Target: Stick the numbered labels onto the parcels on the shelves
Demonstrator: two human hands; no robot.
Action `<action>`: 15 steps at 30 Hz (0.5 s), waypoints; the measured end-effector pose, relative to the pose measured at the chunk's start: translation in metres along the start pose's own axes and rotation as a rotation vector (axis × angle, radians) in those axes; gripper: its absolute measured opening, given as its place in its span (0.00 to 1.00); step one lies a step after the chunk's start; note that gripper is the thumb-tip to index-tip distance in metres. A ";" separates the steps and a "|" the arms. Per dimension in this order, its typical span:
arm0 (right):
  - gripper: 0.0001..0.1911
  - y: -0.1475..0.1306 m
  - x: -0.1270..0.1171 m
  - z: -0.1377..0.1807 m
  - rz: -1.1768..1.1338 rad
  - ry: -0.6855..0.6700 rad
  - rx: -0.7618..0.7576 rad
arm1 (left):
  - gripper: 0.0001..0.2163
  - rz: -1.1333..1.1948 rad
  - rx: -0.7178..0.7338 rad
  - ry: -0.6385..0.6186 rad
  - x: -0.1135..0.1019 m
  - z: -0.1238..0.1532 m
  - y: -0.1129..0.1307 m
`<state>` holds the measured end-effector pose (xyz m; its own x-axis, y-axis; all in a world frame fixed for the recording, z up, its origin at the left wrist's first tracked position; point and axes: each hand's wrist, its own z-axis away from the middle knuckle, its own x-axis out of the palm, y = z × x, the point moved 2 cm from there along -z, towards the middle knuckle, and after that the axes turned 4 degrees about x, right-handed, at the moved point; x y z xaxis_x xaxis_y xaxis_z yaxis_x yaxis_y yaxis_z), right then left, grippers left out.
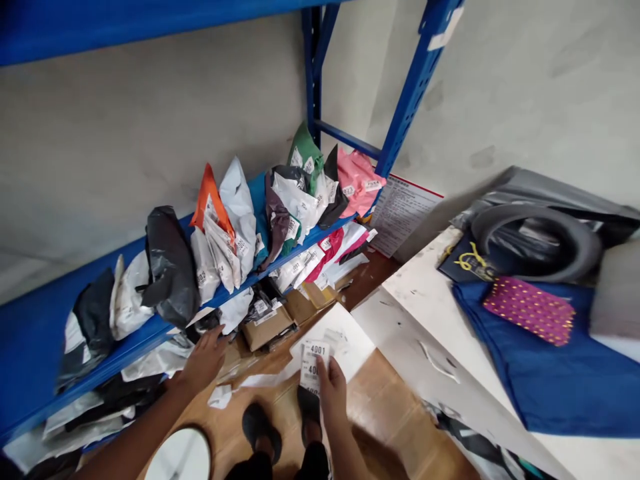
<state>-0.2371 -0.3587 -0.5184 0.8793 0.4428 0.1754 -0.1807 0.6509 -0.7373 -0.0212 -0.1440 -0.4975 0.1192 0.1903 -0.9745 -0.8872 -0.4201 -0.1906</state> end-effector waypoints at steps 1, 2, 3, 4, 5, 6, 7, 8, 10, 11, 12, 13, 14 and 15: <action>0.22 0.006 0.009 -0.002 0.019 -0.040 -0.007 | 0.18 -0.011 0.000 -0.004 0.002 0.000 0.001; 0.22 0.012 0.018 -0.004 0.038 -0.073 -0.021 | 0.20 -0.015 0.026 -0.009 0.005 -0.004 0.003; 0.23 0.017 0.027 -0.007 0.055 -0.105 -0.034 | 0.22 -0.011 0.079 -0.016 0.008 -0.012 0.006; 0.23 0.024 0.036 -0.011 0.068 -0.133 -0.046 | 0.24 -0.001 0.150 -0.024 0.013 -0.023 0.009; 0.24 0.030 0.046 -0.015 0.076 -0.154 -0.054 | 0.27 0.014 0.232 -0.034 0.017 -0.037 0.011; 0.24 0.038 0.056 -0.019 0.080 -0.170 -0.058 | 0.28 0.025 0.299 -0.041 0.022 -0.053 0.014; 0.24 0.046 0.066 -0.023 0.080 -0.182 -0.062 | 0.27 0.026 0.331 -0.044 0.027 -0.068 0.016; 0.24 0.054 0.075 -0.027 0.081 -0.192 -0.068 | 0.26 0.015 0.323 -0.045 0.032 -0.081 0.016; 0.24 0.072 0.093 -0.033 0.080 -0.207 -0.083 | 0.26 -0.021 0.251 -0.039 0.039 -0.100 0.014; 0.24 0.081 0.101 -0.036 0.078 -0.213 -0.090 | 0.26 -0.041 0.206 -0.032 0.042 -0.103 0.011; 0.24 0.089 0.109 -0.040 0.077 -0.221 -0.097 | 0.27 -0.059 0.167 -0.021 0.043 -0.102 0.008; 0.24 0.098 0.116 -0.043 0.076 -0.232 -0.102 | 0.27 -0.072 0.136 -0.009 0.044 -0.098 0.005; 0.24 0.105 0.122 -0.048 0.074 -0.245 -0.107 | 0.27 -0.089 0.108 0.008 0.045 -0.091 0.001; 0.24 0.112 0.128 -0.052 0.072 -0.259 -0.113 | 0.26 -0.113 0.081 0.029 0.045 -0.082 -0.003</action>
<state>-0.1215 -0.2608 -0.6128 0.7214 0.6375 0.2706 -0.1755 0.5462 -0.8190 0.0234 -0.2072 -0.5504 0.2319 0.2065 -0.9506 -0.9006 -0.3238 -0.2900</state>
